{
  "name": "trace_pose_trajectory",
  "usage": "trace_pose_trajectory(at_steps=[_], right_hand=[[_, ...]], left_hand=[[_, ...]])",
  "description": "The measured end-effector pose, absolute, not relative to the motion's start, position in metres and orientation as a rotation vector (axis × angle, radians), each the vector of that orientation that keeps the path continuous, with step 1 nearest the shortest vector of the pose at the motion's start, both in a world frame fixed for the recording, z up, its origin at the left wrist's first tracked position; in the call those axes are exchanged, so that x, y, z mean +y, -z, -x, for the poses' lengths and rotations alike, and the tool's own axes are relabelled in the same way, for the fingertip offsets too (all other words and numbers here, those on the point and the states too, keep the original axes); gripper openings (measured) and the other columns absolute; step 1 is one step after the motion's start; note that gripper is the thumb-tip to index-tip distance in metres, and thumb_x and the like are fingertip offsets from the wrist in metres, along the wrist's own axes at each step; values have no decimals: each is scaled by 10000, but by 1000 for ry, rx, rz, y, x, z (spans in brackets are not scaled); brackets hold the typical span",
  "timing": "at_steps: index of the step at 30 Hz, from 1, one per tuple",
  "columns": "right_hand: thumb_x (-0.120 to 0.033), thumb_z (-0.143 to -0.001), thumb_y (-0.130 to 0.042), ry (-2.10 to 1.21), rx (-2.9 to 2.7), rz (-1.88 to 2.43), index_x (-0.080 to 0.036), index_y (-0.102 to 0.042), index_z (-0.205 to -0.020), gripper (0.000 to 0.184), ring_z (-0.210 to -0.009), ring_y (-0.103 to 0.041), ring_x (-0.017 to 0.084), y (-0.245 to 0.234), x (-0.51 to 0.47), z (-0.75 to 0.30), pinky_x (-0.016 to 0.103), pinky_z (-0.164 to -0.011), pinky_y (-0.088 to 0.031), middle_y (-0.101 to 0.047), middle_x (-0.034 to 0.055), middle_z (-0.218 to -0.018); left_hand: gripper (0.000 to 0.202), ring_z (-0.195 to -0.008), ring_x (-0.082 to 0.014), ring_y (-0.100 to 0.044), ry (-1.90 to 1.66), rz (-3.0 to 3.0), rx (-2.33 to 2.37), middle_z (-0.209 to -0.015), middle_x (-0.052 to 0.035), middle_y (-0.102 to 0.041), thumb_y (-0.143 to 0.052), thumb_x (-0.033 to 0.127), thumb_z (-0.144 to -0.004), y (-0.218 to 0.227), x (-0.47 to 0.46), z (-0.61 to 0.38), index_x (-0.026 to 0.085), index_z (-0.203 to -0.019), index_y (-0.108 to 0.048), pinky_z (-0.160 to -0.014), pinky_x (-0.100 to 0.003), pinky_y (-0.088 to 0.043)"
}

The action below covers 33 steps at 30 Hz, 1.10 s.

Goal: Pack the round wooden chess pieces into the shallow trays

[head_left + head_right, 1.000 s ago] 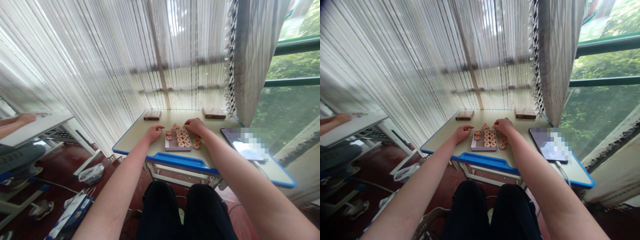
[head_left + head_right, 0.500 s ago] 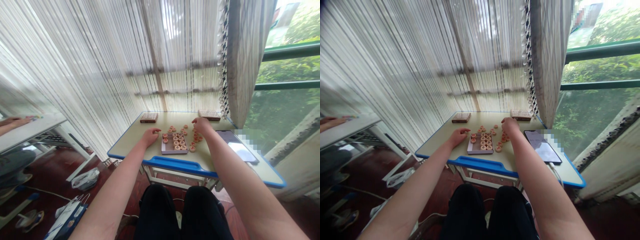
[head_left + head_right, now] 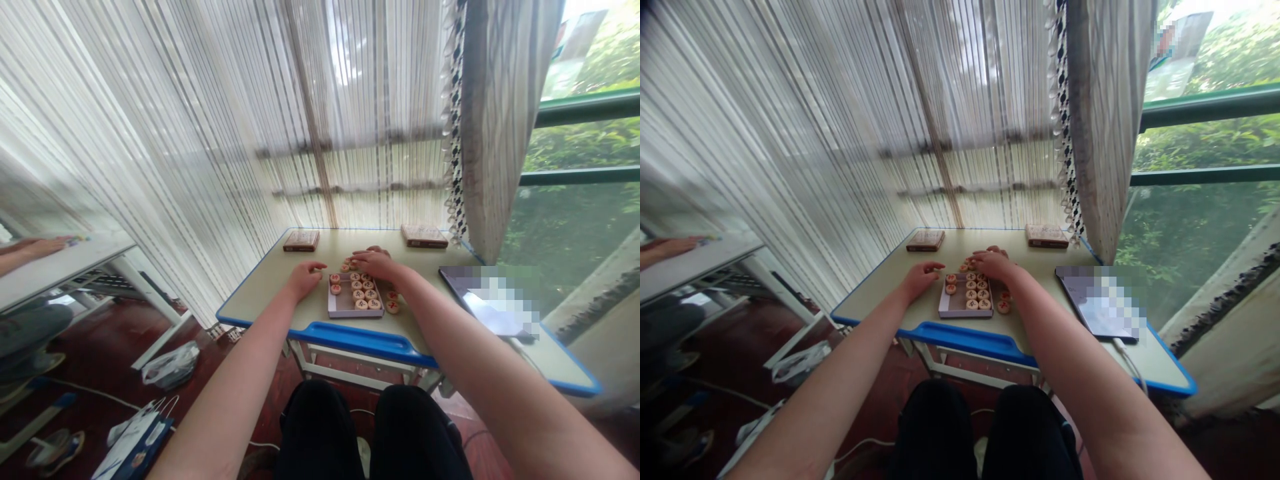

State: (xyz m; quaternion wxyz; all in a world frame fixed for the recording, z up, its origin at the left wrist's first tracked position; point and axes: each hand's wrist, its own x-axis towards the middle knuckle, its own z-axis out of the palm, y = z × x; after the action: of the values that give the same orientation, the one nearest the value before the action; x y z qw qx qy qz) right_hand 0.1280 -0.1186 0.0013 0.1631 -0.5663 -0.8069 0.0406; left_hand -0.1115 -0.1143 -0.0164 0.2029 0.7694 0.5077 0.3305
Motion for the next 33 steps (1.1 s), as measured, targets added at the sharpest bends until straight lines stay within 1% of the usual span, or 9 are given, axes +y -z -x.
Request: trace_pose_trajectory(at_steps=[5,9,12,17,22,26,27,29,33], right_hand=[[-420,-863,-371,83,-2192,1872,-236,-688,-985,387,-1118,-465,252,-10,-122,-134,384,-941,-337,-658,55,-1055],[-410,-794,-478,80,-2108,2052,-198,-707,-929,340,-1022,-513,256,-16,-123,-142,330,-836,-404,-685,96,-902],[-434,-768,-509,24,-2113,2025,-208,-706,-920,337,-992,-526,252,-15,-124,-144,316,-794,-422,-684,88,-894],[-381,-733,-560,-15,-2088,1965,-247,-668,-1029,343,-1025,-506,249,-10,-122,-144,314,-794,-424,-684,57,-894],[-342,-726,-558,-21,-2050,1910,-234,-688,-947,278,-984,-521,239,-12,-125,-142,315,-789,-424,-685,48,-898],[-371,-752,-559,-91,-2030,1645,-233,-635,-1050,338,-929,-538,194,-21,-141,-125,291,-778,-427,-673,31,-926],[-386,-739,-582,-123,-2076,1572,-241,-634,-1047,344,-912,-541,190,-23,-147,-118,287,-766,-430,-668,29,-917],[-408,-716,-617,-148,-2181,1453,-249,-668,-946,283,-897,-541,189,-26,-160,-104,282,-758,-428,-655,34,-880],[-365,-730,-617,-112,-2343,1256,-233,-680,-864,198,-940,-512,201,-27,-178,-85,282,-801,-411,-643,40,-847]], left_hand=[[356,-867,-155,-601,-935,-2153,1379,-966,-31,-681,-528,119,-662,16,-113,113,189,-971,-689,-799,-243,-471],[351,-883,-158,-602,-940,-2110,1400,-973,-34,-681,-542,117,-659,17,-112,113,185,-971,-688,-806,-240,-471],[346,-868,-161,-608,-954,-2086,1399,-968,-42,-681,-546,125,-659,19,-111,113,177,-971,-687,-789,-242,-478],[351,-868,-167,-614,-968,-2059,1389,-965,-53,-681,-545,134,-658,21,-110,113,167,-979,-684,-777,-246,-483],[353,-861,-163,-619,-969,-2047,1384,-964,-53,-684,-542,129,-657,21,-110,113,158,-981,-680,-779,-245,-486],[345,-862,-168,-623,-992,-2040,1358,-968,-67,-683,-546,126,-661,22,-110,114,143,-979,-676,-783,-251,-487],[341,-863,-167,-624,-994,-2038,1359,-968,-65,-683,-547,124,-664,22,-110,114,146,-978,-676,-790,-251,-486],[334,-865,-162,-626,-993,-2037,1362,-967,-60,-684,-549,122,-669,23,-109,115,154,-975,-676,-805,-251,-482],[325,-870,-165,-626,-990,-2072,1347,-959,-59,-686,-558,124,-667,24,-108,115,157,-967,-679,-821,-262,-479]])
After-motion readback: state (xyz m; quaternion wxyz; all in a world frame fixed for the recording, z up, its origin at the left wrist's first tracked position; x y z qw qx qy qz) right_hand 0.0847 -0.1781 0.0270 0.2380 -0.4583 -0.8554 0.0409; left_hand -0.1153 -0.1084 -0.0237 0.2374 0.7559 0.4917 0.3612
